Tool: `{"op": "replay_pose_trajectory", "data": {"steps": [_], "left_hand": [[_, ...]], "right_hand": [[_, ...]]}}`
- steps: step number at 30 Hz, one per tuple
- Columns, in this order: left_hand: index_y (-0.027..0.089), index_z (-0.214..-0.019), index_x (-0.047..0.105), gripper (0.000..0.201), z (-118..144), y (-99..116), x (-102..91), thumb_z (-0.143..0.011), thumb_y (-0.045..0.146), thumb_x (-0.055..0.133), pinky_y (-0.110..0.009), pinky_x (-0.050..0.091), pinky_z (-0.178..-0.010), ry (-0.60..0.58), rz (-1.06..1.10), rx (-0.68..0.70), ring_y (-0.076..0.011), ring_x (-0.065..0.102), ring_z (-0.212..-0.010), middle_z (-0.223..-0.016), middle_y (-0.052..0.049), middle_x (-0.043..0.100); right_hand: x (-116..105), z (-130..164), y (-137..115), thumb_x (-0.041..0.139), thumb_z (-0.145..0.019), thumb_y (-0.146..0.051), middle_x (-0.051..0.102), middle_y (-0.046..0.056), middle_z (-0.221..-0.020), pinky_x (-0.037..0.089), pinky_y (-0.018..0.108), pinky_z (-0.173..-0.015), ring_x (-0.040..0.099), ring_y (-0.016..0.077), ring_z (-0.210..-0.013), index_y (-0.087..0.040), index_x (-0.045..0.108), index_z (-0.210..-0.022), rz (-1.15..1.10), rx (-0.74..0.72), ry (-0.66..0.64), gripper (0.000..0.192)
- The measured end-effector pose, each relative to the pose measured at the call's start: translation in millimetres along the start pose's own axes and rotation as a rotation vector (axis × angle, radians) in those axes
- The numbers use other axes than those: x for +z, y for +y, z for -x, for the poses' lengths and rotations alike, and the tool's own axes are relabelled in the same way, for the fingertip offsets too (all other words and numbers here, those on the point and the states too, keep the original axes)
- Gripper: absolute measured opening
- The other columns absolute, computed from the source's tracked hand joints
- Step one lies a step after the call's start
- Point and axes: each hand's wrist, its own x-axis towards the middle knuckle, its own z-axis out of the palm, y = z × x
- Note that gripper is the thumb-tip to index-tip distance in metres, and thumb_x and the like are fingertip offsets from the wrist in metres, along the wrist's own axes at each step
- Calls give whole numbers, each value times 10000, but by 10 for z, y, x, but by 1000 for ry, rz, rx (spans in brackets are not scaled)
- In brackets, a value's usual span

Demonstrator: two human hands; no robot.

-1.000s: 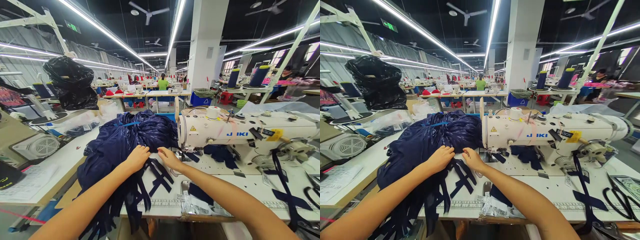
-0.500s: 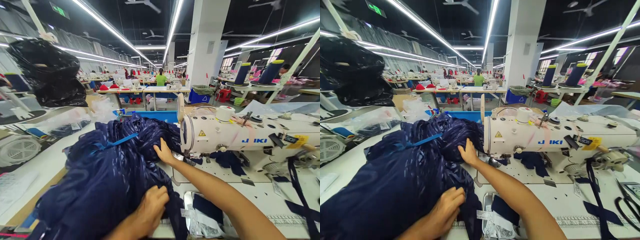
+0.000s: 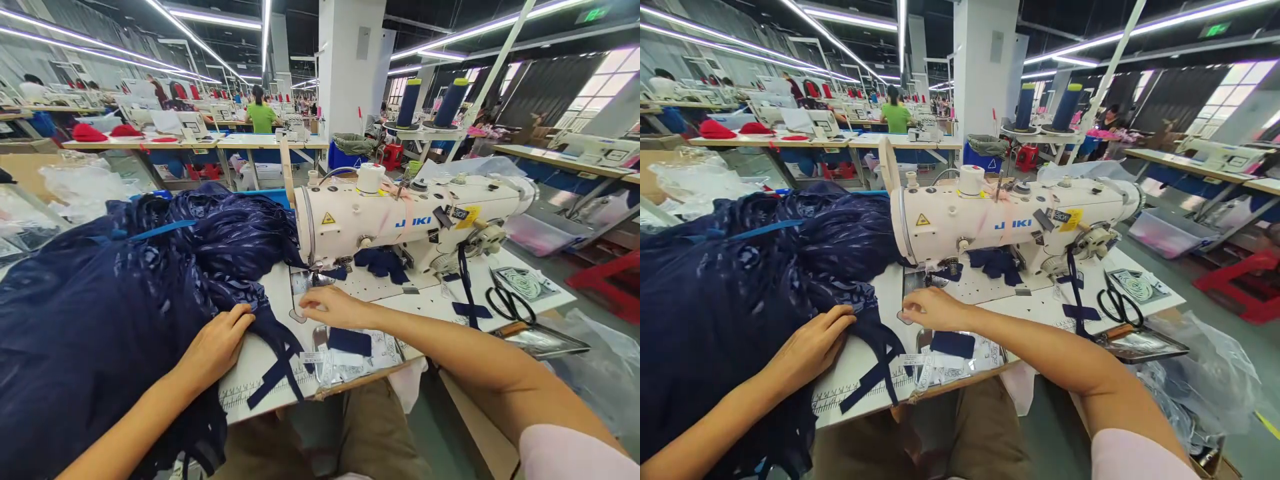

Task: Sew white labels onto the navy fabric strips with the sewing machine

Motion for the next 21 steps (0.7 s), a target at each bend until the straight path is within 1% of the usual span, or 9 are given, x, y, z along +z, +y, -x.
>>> {"op": "replay_pose_trajectory", "data": {"steps": [1,3,6,9,12,15,17,18,21], "left_hand": [[120,-942,542,318,6,41,-44,-749,17,312,-292,445,-709,-43,-19,2,-190,558,-790,-1048,-119,537],[113,-955,546,334,-9,146,-137,-748,-1,310,-279,444,-721,-157,-29,3,-183,567,-818,-1055,-117,536],[132,-888,572,246,-85,336,-256,-792,52,360,-298,434,-701,-321,-61,-18,-185,563,-769,-940,-87,567],[153,-839,595,236,-166,498,-323,-782,44,393,-326,404,-689,-370,-145,-18,-206,546,-770,-864,-73,582],[157,-786,608,242,-201,592,-360,-743,17,416,-338,379,-670,-333,-202,16,-221,535,-787,-849,-79,595],[172,-740,604,245,-185,621,-397,-678,-5,446,-348,365,-666,-230,-227,42,-229,530,-792,-831,-67,610],[192,-720,593,264,-156,598,-419,-672,-6,426,-354,363,-693,-129,-189,54,-221,530,-814,-838,-41,619],[200,-732,587,270,-142,574,-428,-696,8,402,-361,363,-727,-79,-155,63,-221,527,-864,-862,-32,623],[224,-716,561,289,-125,478,-452,-787,91,315,-368,355,-837,-4,-27,96,-189,543,-856,-816,2,638]], "right_hand": [[-49,141,4,507,-800,-226,627,47,-861,403,260,-683,576,168,-782,-145,596,-851,91,20,-10,130],[-101,371,10,544,-774,-247,615,57,-869,382,266,-637,564,181,-760,-150,577,-837,241,68,-44,121],[-51,595,7,573,-750,-332,603,71,-895,372,281,-630,555,204,-777,-157,544,-889,371,107,-94,226],[85,704,2,574,-742,-366,597,98,-926,374,319,-702,546,242,-864,-147,529,-931,469,134,-76,293],[184,734,5,552,-757,-294,611,116,-928,362,338,-752,548,249,-899,-136,549,-918,530,153,-16,226],[167,738,11,490,-796,-235,641,96,-860,370,296,-668,585,213,-787,-144,581,-861,527,157,29,144],[98,758,23,445,-827,-216,648,70,-853,363,270,-634,587,184,-754,-159,587,-827,542,181,81,153],[50,780,36,430,-839,-212,647,55,-855,360,260,-633,583,171,-755,-167,585,-826,552,176,122,162],[-139,935,127,429,-850,-204,638,28,-839,356,242,-668,564,148,-767,-175,580,-858,614,97,284,154]]}}
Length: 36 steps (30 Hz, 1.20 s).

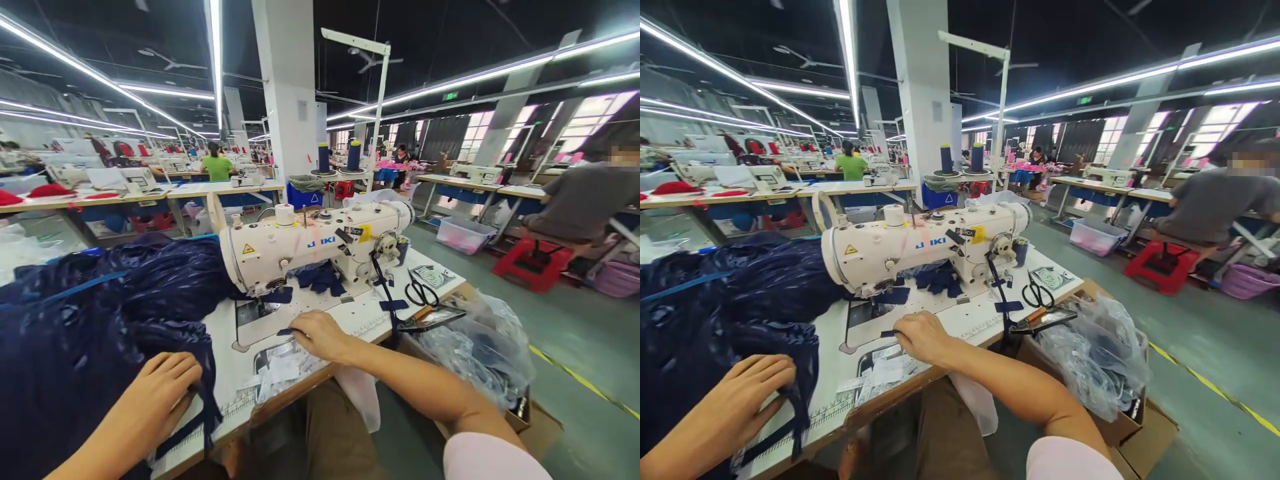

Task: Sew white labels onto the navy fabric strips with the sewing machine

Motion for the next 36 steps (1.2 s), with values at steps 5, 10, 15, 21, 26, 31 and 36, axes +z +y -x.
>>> {"op": "replay_pose_trajectory", "data": {"steps": [5,10,15,21,26,31,36], "left_hand": [[219,-836,576,298,-190,-66,-119,-799,200,281,-303,425,-765,-23,142,-122,-191,576,-832,-830,-31,650],[190,-718,556,264,-698,84,-101,-668,117,308,-272,417,-668,-6,320,-296,-175,570,-717,-726,-26,607],[174,-649,563,244,-1133,249,340,-652,78,339,-267,397,-658,3,457,-454,-175,553,-720,-744,-41,585],[171,-671,566,144,-1001,88,784,-667,144,425,-254,381,-624,-5,534,-492,-169,538,-694,-715,-23,573],[172,-589,507,212,-693,-94,850,-745,292,426,-245,358,-572,32,601,-524,-142,492,-596,-615,1,501],[174,-546,507,274,-655,-73,849,-723,383,487,-247,337,-556,35,811,-512,-138,468,-564,-563,14,491],[168,-640,597,174,-710,-31,788,-671,324,525,-251,377,-619,-54,1200,-545,-153,508,-622,-621,1,584]], "right_hand": [[-191,445,592,474,-793,-101,636,77,-783,355,290,-704,552,186,-750,-146,607,-783,248,227,116,141],[-105,789,919,477,-781,-107,611,135,-978,345,370,-786,535,253,-875,-117,578,-956,237,245,217,203],[-10,572,560,435,-839,-154,599,43,-739,369,282,-689,533,171,-711,-167,565,-760,-113,22,174,153],[104,94,122,465,-850,-171,566,17,-724,334,273,-680,499,145,-694,-169,562,-739,-159,-208,-64,147],[264,-121,46,537,-813,-231,550,37,-806,317,290,-677,494,158,-739,-162,569,-761,-24,-282,-165,92],[386,-164,0,481,-820,-140,536,57,-785,302,323,-693,471,170,-724,-147,549,-715,136,-363,-172,126],[458,-126,1,413,-815,-39,519,43,-727,294,340,-742,456,155,-688,-152,532,-682,145,-445,-115,211]]}}
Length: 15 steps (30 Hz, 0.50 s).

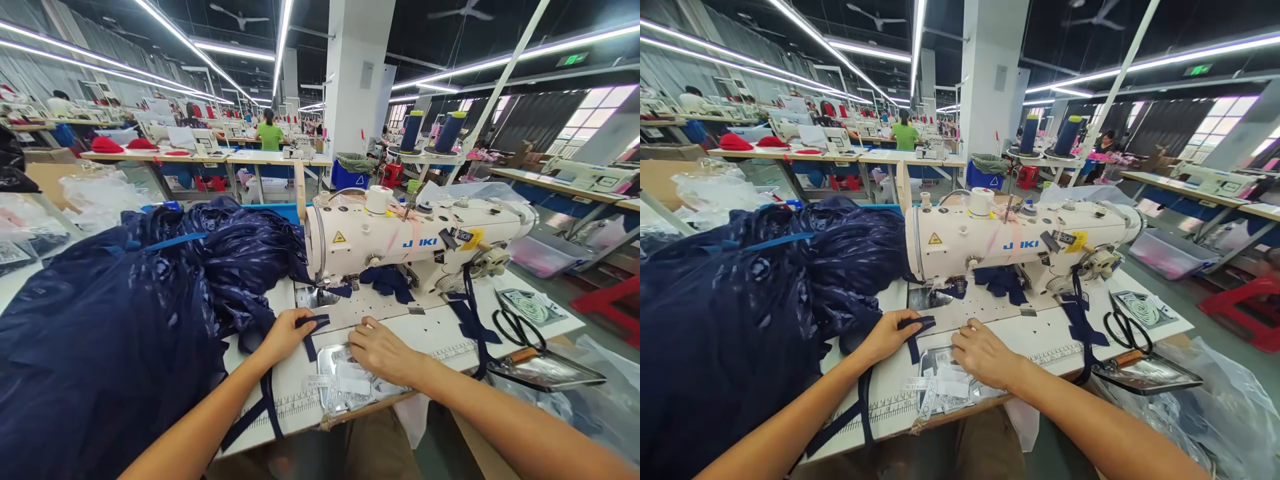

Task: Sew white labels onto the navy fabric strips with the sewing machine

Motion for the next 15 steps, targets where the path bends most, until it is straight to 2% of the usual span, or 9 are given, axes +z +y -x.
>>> {"op": "replay_pose_trajectory", "data": {"steps": [6,9,15], "left_hand": [[155,-587,558,230,72,45,-67,-618,380,587,-223,329,-508,3,226,-111,-108,427,-521,-550,27,508],[150,-586,543,259,101,42,-87,-594,400,607,-217,310,-480,17,285,-166,-100,414,-499,-531,27,511],[153,-580,539,303,143,111,-99,-573,442,632,-210,253,-443,21,319,-200,-82,365,-459,-509,30,515]], "right_hand": [[-32,-41,-44,497,-793,-130,537,37,-784,335,297,-690,486,151,-719,-164,539,-710,-167,178,-47,100],[-97,-52,-32,506,-757,-98,557,34,-794,354,288,-696,502,147,-721,-167,543,-712,-293,241,-53,90],[-298,-76,59,456,-747,-92,550,-11,-635,385,242,-593,508,125,-611,-176,522,-723,-765,521,125,110]]}}
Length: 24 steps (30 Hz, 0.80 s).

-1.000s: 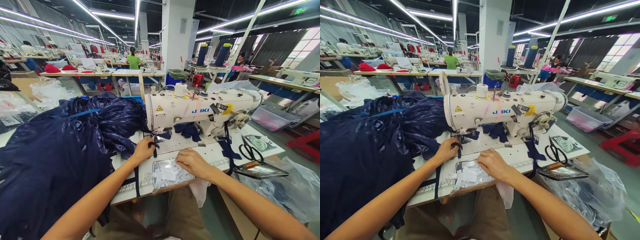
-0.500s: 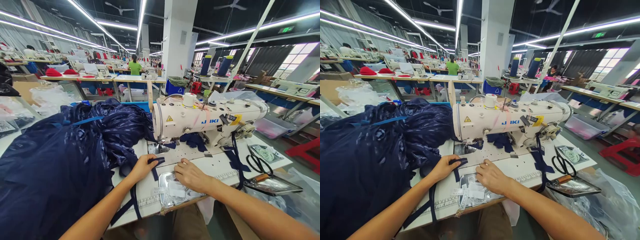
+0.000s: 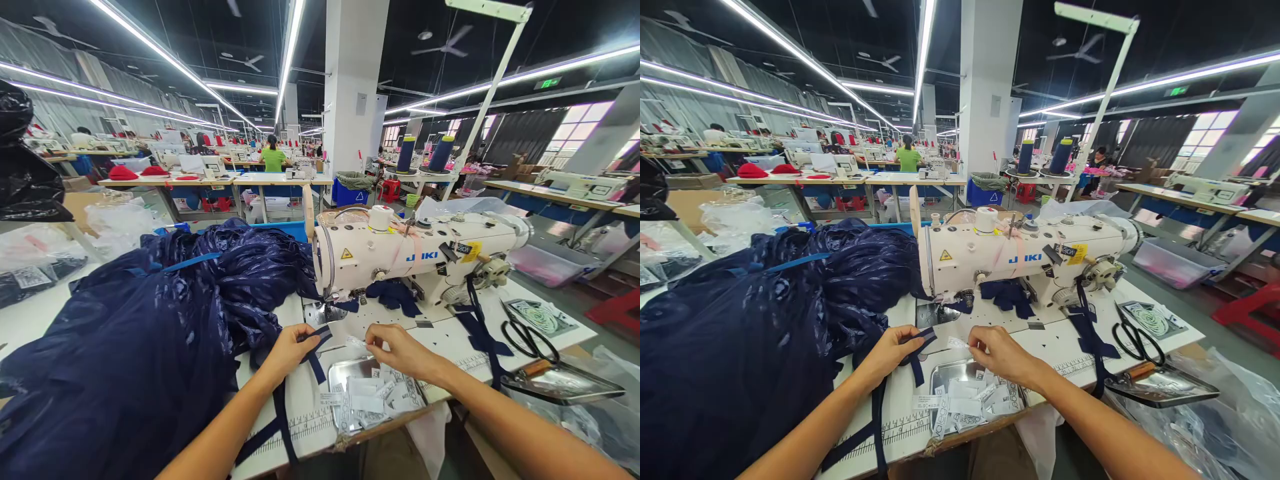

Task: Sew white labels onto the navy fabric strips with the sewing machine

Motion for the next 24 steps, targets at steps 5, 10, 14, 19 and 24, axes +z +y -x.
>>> {"op": "replay_pose_trajectory", "data": {"steps": [5,10,14,19,24], "left_hand": [[141,-571,575,317,27,33,3,-560,447,658,-214,275,-486,-32,22,49,-84,374,-499,-529,32,494],[130,-646,627,359,45,22,-44,-575,480,662,-221,302,-529,-118,65,39,-96,399,-533,-565,15,519],[124,-663,643,388,60,23,-74,-635,510,612,-226,308,-548,-178,60,63,-102,401,-557,-575,8,519],[132,-594,635,319,61,24,-33,-561,445,690,-222,292,-526,-74,70,68,-86,374,-525,-550,21,514],[141,-586,630,331,70,40,-6,-542,464,684,-229,324,-520,12,128,-14,-109,445,-521,-546,3,569]], "right_hand": [[140,-162,-229,484,-737,-113,564,1,-780,417,233,-638,509,115,-692,-173,556,-823,-396,-61,-12,127],[295,-406,-349,454,-728,-32,536,-4,-754,396,219,-614,483,110,-667,-174,568,-883,-201,-163,24,239],[234,-522,-388,418,-759,-21,560,30,-829,397,243,-666,507,131,-722,-163,557,-920,57,-287,-18,256],[245,-547,-368,413,-766,-39,572,41,-850,400,253,-663,524,143,-735,-167,541,-929,95,-284,7,244],[390,-566,-207,389,-799,-117,541,2,-695,398,245,-602,495,120,-621,-178,512,-783,-211,-43,215,138]]}}
